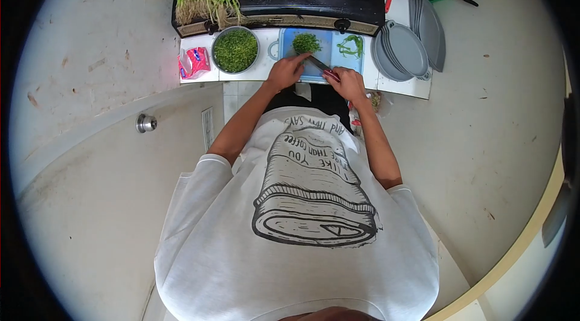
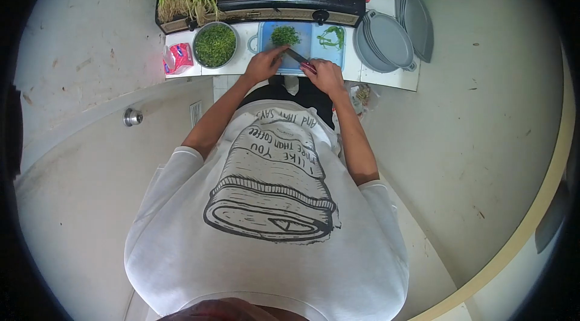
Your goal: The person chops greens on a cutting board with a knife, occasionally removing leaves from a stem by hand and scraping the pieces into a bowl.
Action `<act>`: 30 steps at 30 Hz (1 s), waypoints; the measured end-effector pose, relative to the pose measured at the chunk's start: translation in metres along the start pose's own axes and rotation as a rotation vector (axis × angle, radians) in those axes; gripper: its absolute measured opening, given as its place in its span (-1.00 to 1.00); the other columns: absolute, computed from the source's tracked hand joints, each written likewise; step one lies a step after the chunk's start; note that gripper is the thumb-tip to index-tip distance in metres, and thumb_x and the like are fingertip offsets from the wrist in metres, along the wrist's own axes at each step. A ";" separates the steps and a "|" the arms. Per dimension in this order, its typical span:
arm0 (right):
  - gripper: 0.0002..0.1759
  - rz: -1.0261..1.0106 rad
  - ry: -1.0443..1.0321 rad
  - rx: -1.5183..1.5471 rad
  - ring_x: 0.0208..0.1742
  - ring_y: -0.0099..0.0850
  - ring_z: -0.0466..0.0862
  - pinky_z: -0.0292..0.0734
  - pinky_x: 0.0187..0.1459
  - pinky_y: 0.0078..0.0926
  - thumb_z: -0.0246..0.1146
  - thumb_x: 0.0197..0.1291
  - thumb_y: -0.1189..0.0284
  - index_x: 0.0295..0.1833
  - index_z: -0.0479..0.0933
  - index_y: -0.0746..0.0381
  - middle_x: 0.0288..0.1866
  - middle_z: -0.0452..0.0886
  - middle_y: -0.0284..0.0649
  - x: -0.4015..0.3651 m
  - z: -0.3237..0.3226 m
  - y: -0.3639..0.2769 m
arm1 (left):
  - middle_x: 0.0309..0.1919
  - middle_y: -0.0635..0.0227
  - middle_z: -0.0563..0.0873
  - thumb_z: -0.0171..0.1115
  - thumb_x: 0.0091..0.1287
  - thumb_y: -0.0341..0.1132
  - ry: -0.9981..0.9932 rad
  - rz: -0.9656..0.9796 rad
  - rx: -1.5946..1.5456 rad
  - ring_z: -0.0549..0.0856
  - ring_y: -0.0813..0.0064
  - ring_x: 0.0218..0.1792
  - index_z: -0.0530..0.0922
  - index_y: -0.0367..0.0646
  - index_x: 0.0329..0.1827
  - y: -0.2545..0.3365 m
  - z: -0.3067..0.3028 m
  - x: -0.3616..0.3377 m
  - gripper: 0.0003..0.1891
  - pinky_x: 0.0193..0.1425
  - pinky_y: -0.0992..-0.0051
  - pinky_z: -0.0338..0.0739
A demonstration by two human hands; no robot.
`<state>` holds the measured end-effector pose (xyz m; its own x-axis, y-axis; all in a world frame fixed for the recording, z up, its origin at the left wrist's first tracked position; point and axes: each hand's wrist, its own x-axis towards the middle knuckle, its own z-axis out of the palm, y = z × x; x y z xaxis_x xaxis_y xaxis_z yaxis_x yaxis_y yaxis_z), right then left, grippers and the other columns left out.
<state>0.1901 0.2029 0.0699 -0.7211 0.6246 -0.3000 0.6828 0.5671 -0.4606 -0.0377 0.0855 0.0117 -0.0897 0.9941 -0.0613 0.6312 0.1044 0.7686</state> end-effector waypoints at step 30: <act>-0.61 -0.209 0.098 -0.001 0.16 -0.04 0.57 0.49 0.09 0.05 0.35 0.41 0.08 0.09 0.55 0.15 0.05 0.54 -0.11 0.041 0.032 0.033 | -0.42 0.26 0.77 0.12 0.65 -0.32 0.156 -0.324 -0.305 0.72 0.46 -0.44 0.60 -0.08 0.44 -0.013 -0.038 -0.035 -0.64 -0.25 0.40 0.59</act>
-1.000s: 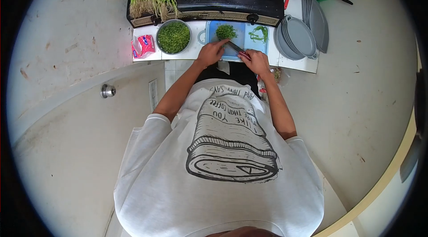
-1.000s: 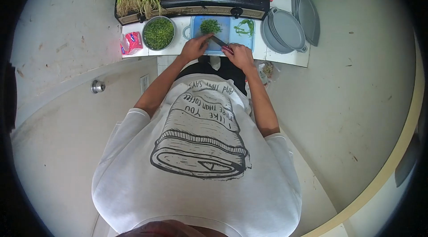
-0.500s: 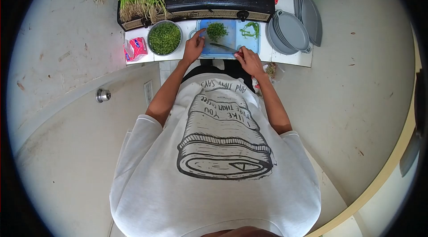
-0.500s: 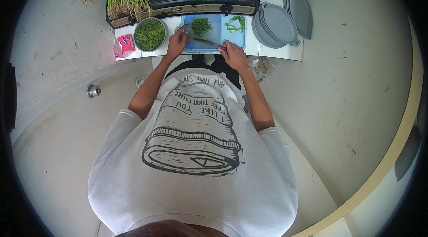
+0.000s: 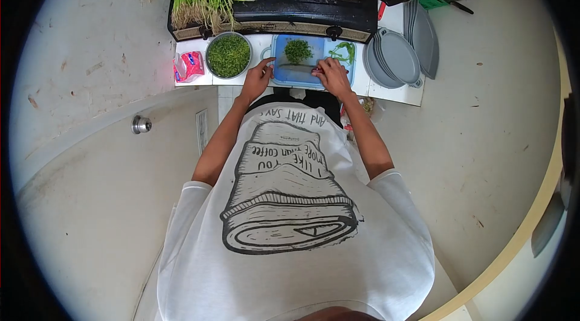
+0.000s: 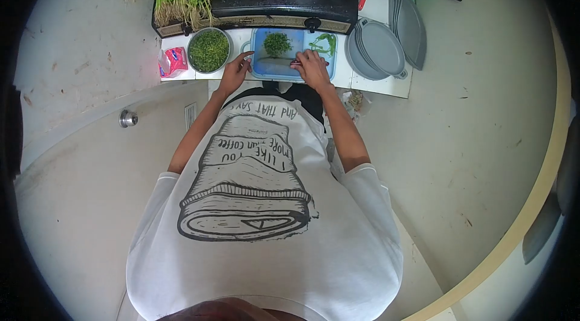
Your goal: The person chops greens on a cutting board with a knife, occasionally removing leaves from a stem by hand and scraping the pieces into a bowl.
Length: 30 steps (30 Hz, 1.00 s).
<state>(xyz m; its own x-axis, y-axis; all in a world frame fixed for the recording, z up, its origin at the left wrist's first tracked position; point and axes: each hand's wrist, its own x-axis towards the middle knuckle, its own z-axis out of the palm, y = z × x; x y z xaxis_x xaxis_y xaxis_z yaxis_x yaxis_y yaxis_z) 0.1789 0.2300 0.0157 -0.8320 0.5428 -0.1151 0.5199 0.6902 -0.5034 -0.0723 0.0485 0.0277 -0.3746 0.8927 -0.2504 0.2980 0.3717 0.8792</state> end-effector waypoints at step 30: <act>-0.59 0.219 0.217 0.209 0.03 -0.05 0.63 0.53 0.05 -0.09 0.43 0.37 0.12 -0.05 0.59 0.27 -0.11 0.62 -0.12 -0.030 -0.019 -0.031 | -0.36 0.04 0.82 0.33 0.43 -0.18 -0.263 0.131 0.397 0.83 -0.07 -0.23 0.44 0.21 0.59 0.007 -0.003 0.056 -0.37 -0.07 0.00 0.72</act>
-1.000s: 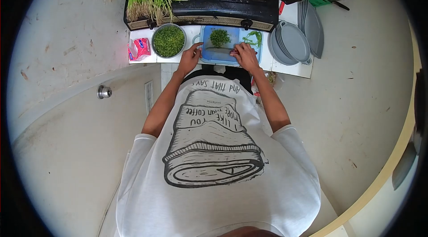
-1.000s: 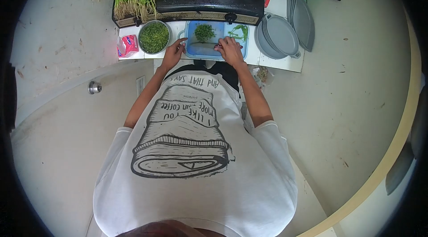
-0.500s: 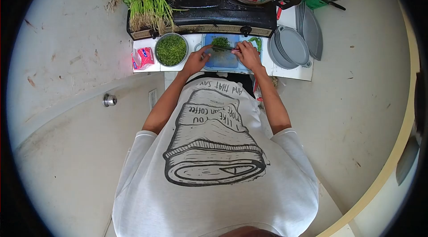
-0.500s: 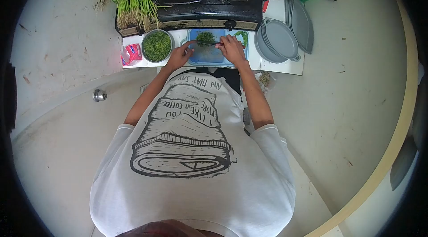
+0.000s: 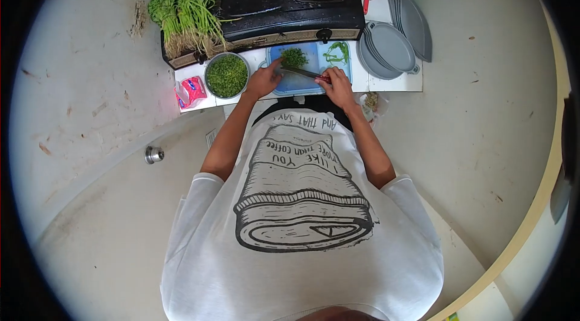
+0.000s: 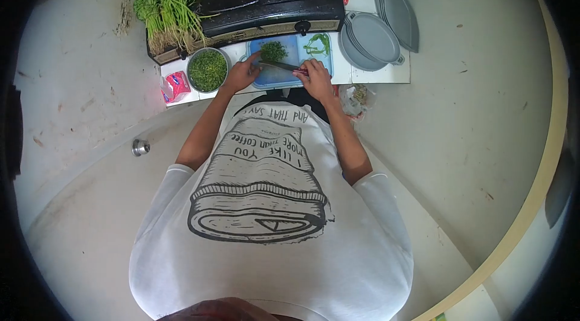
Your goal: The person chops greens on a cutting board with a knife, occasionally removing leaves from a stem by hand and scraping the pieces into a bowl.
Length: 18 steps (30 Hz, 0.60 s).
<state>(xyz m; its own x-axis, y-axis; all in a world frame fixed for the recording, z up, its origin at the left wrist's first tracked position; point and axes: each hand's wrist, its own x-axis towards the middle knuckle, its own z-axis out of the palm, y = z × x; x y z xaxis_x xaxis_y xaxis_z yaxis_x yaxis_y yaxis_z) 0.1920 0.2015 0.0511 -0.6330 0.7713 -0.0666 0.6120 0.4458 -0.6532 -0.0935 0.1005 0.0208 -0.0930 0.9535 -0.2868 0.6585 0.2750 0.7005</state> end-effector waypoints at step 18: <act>-0.54 0.492 0.128 0.256 -0.21 -0.15 0.76 0.62 -0.10 -0.21 0.40 0.46 0.11 -0.05 0.65 0.38 -0.22 0.75 0.00 -0.080 -0.010 0.045 | -0.31 0.05 0.79 0.31 0.50 -0.25 0.020 0.161 -0.074 0.81 -0.04 -0.26 0.68 -0.08 0.27 0.041 0.022 0.014 -0.67 -0.11 0.07 0.69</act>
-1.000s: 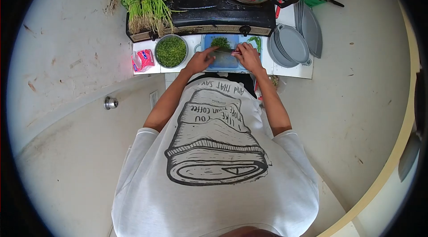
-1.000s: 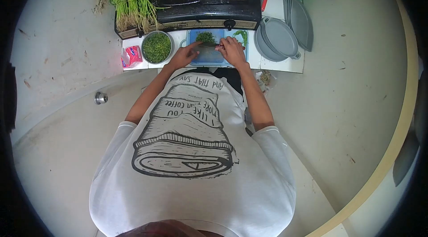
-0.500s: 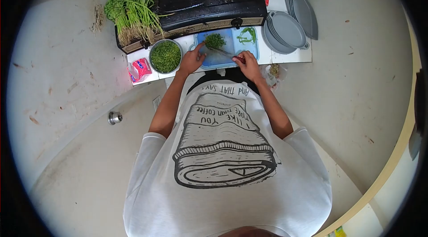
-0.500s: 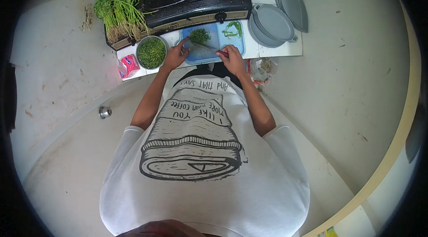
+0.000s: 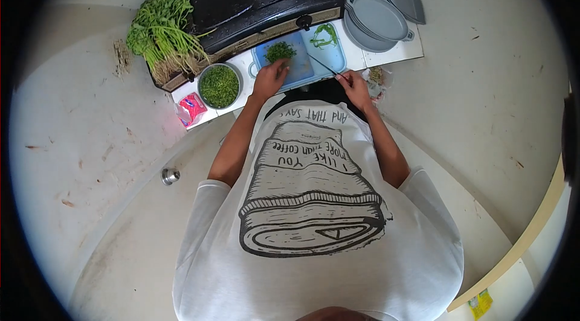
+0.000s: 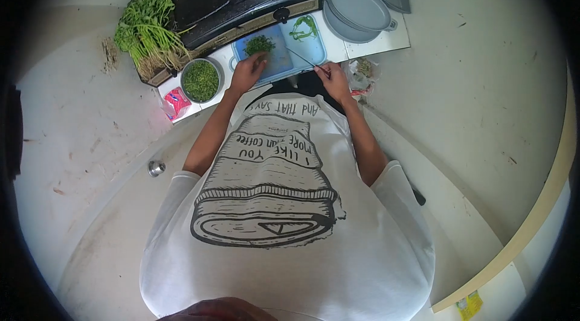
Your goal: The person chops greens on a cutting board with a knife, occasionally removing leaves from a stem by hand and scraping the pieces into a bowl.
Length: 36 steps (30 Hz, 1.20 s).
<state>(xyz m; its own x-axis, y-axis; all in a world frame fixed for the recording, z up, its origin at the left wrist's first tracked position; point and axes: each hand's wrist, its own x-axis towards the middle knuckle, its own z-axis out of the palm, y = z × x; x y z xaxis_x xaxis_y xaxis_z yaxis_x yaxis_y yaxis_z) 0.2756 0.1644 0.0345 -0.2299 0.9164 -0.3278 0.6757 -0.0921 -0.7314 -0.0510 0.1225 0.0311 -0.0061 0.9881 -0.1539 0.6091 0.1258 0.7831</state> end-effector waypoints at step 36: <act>-0.61 0.012 -0.104 0.225 -0.21 -0.21 0.77 0.64 -0.11 -0.27 0.39 0.49 0.18 -0.02 0.63 0.36 -0.20 0.77 -0.01 0.019 -0.061 0.078 | -0.36 0.12 0.73 0.33 0.42 -0.36 0.273 -0.045 -0.067 0.71 0.09 -0.35 0.65 -0.21 -0.09 0.060 0.090 0.095 -0.88 -0.20 0.16 0.59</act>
<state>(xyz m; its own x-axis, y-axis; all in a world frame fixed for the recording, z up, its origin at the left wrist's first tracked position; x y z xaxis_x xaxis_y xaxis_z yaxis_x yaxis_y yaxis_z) 0.3668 0.1983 0.0079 -0.3015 0.8706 -0.3888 0.5088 -0.1979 -0.8378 0.0562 0.2161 0.0094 -0.2509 0.9676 -0.0287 0.5494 0.1668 0.8187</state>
